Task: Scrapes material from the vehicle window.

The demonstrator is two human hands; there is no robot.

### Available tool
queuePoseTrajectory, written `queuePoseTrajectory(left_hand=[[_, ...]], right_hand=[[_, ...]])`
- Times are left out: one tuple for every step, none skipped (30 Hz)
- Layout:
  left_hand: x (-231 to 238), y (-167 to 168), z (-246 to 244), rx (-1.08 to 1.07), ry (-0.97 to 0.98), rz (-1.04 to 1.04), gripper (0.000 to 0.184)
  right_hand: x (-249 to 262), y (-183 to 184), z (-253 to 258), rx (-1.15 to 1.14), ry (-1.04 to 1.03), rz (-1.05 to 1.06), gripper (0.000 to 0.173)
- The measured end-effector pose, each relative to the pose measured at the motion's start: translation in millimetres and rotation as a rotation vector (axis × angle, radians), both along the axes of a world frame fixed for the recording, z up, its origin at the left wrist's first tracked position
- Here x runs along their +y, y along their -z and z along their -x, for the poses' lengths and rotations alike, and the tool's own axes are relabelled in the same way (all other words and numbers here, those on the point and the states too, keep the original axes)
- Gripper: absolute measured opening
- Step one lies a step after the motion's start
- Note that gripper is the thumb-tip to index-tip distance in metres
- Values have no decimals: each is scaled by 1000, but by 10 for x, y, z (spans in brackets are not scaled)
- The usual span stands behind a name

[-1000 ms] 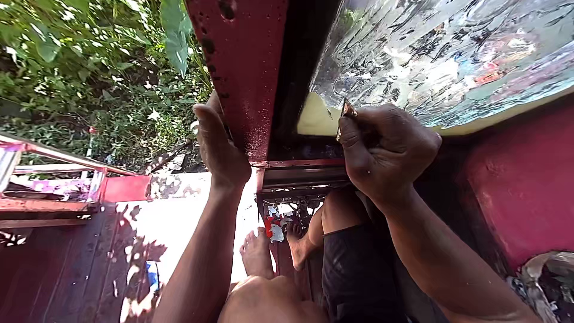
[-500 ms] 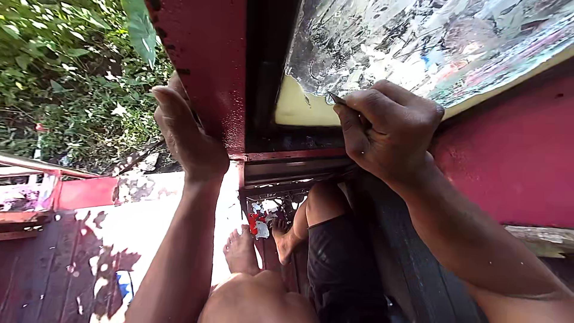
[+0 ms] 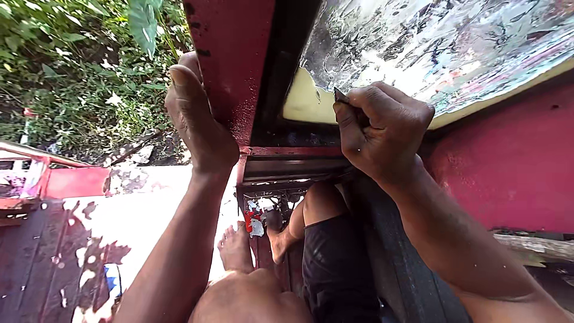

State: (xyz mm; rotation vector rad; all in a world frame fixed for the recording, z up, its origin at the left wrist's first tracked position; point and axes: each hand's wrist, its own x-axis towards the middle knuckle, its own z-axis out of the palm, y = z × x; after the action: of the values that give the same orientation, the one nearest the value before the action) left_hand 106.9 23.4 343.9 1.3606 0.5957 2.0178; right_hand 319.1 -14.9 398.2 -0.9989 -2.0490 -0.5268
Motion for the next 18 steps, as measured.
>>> queuePoseTrajectory(left_hand=[[-2,-3,-4,-9,-4,10,39],[-2,-9,-9,-18,-12,17,38],[-4,-12,-15,-23,-12,22,38],[-2,-14,-19,-27,-10,27,38],[1,-13,-21,-33,-3,33,39],[0,-11,-22,-34,-1,38,38],[0,-12,-24,-40,-5,39,38],[0,-12,-26,-43,-11,38,39],[-1,-12,-25,-42,-12,34,39],[-2,-11,-24,-42,-10,30,39],[-6,-9,-26,-40,-12,28,39],[-13,-13,-28,-35,-21,34,38],[-21,-24,-30,-32,-29,53,38],[-26,-30,-27,-30,-27,62,38],[-28,-23,-18,-16,-27,58,38],[-23,-10,-11,-3,-32,50,38],[-16,0,-8,3,-33,36,38],[-11,4,-8,0,-31,26,37]], right_hand=[[5,10,8,13,-3,-2,15],[9,18,16,27,-6,-3,15],[12,25,22,40,-9,-5,15],[15,31,27,53,-11,-4,14],[17,38,35,67,-15,-2,14],[20,47,49,83,-19,1,14],[22,56,68,98,-22,3,13],[24,66,92,114,-22,2,13],[27,74,123,131,-20,-1,12],[29,82,155,149,-19,-3,12],[28,93,188,167,-18,-6,12],[29,104,219,184,-14,-9,12],[32,113,249,201,-10,-13,12],[35,122,278,219,-9,-15,12],[37,129,305,237,-11,-15,12],[43,135,333,255,-17,-16,12],[51,141,362,275,-25,-18,12],[61,147,391,296,-37,-23,11]])
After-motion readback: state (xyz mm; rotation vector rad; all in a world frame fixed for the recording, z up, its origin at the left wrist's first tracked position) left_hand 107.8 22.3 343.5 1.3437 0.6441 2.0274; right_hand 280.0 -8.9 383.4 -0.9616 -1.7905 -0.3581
